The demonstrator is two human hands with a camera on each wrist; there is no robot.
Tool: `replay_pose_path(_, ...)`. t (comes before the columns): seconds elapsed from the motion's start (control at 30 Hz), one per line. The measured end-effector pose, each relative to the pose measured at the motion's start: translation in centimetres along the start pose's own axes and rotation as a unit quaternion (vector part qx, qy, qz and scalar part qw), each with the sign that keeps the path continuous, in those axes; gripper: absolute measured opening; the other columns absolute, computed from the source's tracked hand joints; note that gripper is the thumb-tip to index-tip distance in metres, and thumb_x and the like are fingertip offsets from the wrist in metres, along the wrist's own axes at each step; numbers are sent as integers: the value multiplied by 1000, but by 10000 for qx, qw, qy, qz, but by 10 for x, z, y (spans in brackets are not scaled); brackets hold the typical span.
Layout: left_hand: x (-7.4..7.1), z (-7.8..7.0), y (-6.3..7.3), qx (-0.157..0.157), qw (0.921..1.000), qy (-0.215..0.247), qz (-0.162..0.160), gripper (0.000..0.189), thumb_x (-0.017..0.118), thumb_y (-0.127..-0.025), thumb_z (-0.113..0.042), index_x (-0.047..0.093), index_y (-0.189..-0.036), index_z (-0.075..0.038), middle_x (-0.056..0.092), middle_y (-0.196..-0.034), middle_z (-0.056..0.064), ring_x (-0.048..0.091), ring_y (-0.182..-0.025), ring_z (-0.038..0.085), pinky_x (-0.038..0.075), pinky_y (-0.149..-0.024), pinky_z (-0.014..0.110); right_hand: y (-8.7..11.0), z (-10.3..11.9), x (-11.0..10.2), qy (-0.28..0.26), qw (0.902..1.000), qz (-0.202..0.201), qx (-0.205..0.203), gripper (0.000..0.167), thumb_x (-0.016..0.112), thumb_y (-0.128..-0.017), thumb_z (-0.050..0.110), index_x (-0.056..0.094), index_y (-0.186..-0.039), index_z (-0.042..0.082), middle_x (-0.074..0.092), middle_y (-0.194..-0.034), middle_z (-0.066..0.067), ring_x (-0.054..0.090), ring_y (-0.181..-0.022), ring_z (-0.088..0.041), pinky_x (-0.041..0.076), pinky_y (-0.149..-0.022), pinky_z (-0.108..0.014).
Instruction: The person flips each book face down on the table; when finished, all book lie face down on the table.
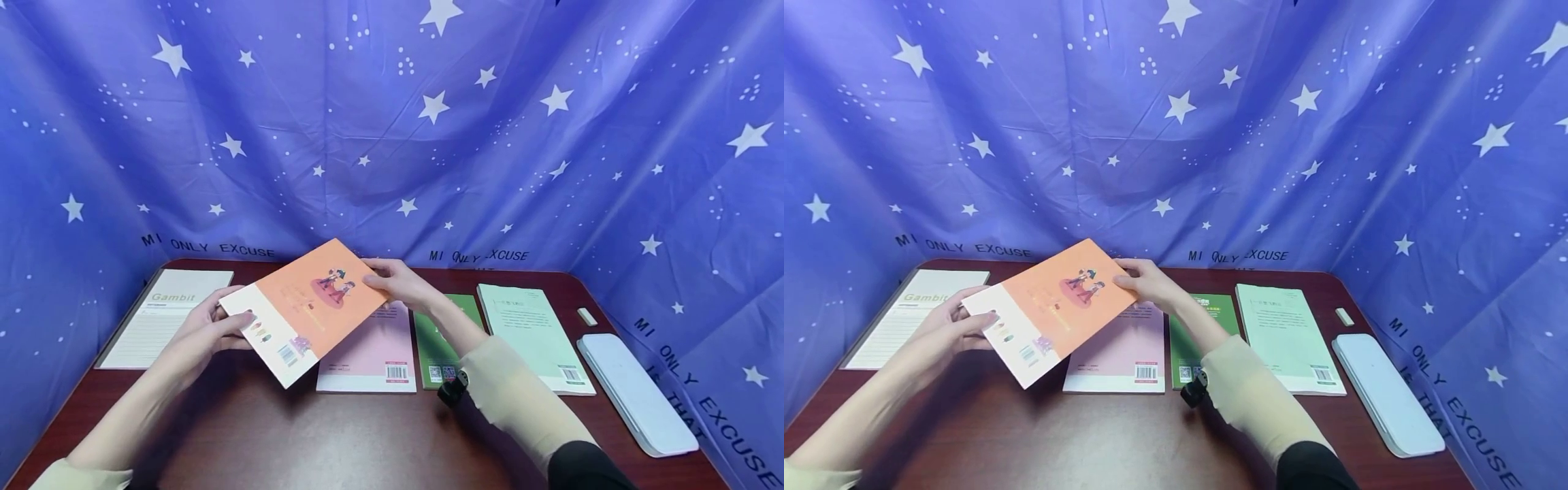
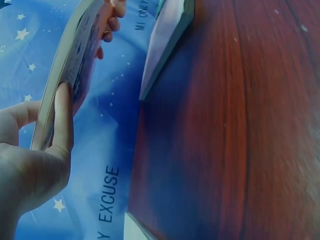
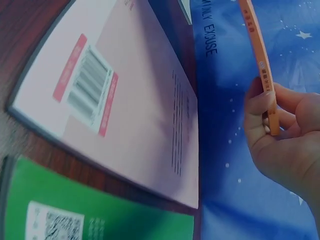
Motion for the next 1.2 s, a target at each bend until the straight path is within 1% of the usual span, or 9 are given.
replay_pose_path(0.1,-8,3,4,-93,9999,35,-39,40,62,-101,-8,41,-135,-14,70,-102,-4,74,-89,12,66,-74,35,-8,3,6,220,9998,-15,-17,50,59,-104,12,49,-153,11,70,-110,-13,65,-68,-11,48,-54,-26)
replay_pose_path(0.2,-16,7,7,-206,9997,77,-135,34,62,-101,-8,43,-129,-11,71,-98,-4,75,-85,12,66,-72,35,-16,5,12,295,9995,-82,-45,49,62,-102,11,53,-150,11,71,-105,-12,61,-66,-10,46,-55,-26)
replay_pose_path(0.3,-21,10,10,-329,9994,-7,-103,29,62,-101,-8,43,-124,-9,73,-95,-4,75,-82,13,66,-72,36,-25,6,17,263,9995,-159,-30,49,63,-101,9,54,-149,10,72,-115,-16,64,-70,-10,51,-61,-25)
replay_pose_path(0.4,-24,13,13,-424,9990,-124,91,31,61,-102,-8,41,-126,-8,73,-98,-3,76,-84,14,66,-73,37,-33,7,24,273,9993,-239,-48,49,64,-100,7,56,-148,8,68,-131,-19,67,-80,-9,58,-71,-23)
replay_pose_path(0.5,-27,16,17,-466,9979,-330,306,43,60,-102,-8,37,-139,-3,74,-102,-4,76,-87,15,66,-75,38,-41,10,30,462,9983,-315,-164,48,68,-97,8,59,-144,6,66,-138,-18,68,-89,-10,59,-79,-20)
replay_pose_path(0.6,-29,20,20,-548,9956,-587,475,62,60,-103,-9,25,-152,4,73,-107,-6,76,-90,15,66,-76,40,-47,15,37,679,9963,-392,-342,47,73,-93,9,64,-139,6,67,-138,-16,68,-99,-11,58,-88,-20)
replay_pose_path(0.77,-33,30,21,-883,9910,-883,485,78,62,-102,-15,12,-158,6,68,-112,-4,76,-92,15,66,-79,45,-61,19,46,957,9932,-428,-504,49,81,-87,12,68,-134,7,69,-135,-13,67,-118,-19,55,-103,-25)
replay_pose_path(1.0,-40,42,20,-1140,9869,-1128,181,75,63,-102,-20,17,-153,7,68,-108,-3,75,-86,12,66,-75,43,-80,19,59,1826,9811,-368,-518,61,88,-81,17,66,-137,8,69,-137,-10,64,-126,-21,51,-110,-27)
replay_pose_path(1.2,-41,49,16,-1274,9777,-1667,-44,71,65,-100,-17,22,-148,12,68,-106,11,73,-82,12,67,-72,42,-90,13,67,2834,9573,-362,-439,70,92,-78,25,64,-141,11,65,-144,-5,58,-137,-18,46,-116,-27)
Point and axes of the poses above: each hand's wrist, its own y-axis away from the middle knuckle, its own x-axis out of the palm, z = x × y, the point moved 8 cm from there along -y, towards the middle knuckle
